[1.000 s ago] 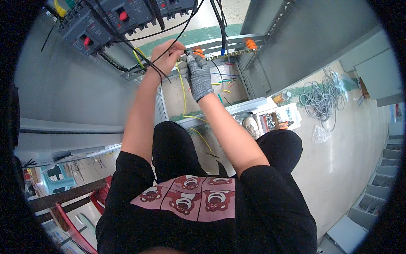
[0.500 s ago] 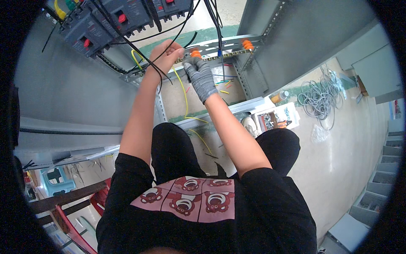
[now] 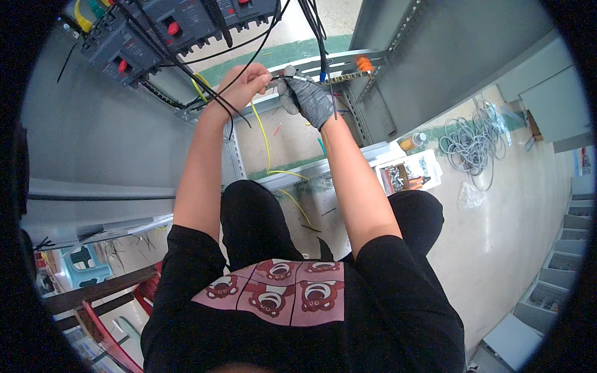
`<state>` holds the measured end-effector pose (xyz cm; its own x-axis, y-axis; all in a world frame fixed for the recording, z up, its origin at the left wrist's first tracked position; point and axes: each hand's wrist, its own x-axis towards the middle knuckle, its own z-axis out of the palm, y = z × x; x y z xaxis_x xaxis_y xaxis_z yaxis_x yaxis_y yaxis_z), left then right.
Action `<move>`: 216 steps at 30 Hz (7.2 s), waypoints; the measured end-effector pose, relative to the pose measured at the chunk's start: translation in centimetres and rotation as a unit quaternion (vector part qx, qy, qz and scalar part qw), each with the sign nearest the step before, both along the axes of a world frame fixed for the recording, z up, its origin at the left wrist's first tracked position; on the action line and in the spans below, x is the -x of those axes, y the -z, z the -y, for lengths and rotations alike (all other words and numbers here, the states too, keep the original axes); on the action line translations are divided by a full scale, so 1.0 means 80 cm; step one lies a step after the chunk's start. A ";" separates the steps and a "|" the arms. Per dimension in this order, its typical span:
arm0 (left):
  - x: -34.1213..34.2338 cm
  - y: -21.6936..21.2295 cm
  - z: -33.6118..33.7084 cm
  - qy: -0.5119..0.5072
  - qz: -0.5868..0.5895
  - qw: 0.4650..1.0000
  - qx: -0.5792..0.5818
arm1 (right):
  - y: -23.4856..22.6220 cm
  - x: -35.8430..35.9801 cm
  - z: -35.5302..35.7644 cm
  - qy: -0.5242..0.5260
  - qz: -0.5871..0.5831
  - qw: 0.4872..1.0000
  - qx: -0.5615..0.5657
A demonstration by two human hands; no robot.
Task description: The person sits on the floor in front of an open electrical panel and connects multiple colored wires to terminal blocks and circuit breakers. They strip wire ends, insert them into terminals, and secure connections using tools.
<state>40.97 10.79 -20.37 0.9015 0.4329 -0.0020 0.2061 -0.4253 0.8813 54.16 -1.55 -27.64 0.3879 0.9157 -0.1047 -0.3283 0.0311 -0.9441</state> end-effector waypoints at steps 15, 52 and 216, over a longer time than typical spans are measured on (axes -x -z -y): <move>-0.008 0.026 0.024 -0.022 0.183 0.951 -0.250 | -0.013 0.049 -0.001 0.282 -0.031 0.955 -0.091; -0.013 0.034 0.025 -0.044 0.160 0.955 -0.247 | -0.013 0.069 0.015 0.311 0.002 0.944 -0.109; 0.014 0.073 -0.031 -0.200 0.180 0.889 -0.370 | -0.022 0.020 -0.057 0.171 0.594 0.785 0.027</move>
<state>39.86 13.24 -26.18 0.5601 0.4822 0.6736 0.2326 -0.8719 0.4308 52.55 3.00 -25.92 0.4633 0.7431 0.4829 0.8047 -0.1246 -0.5804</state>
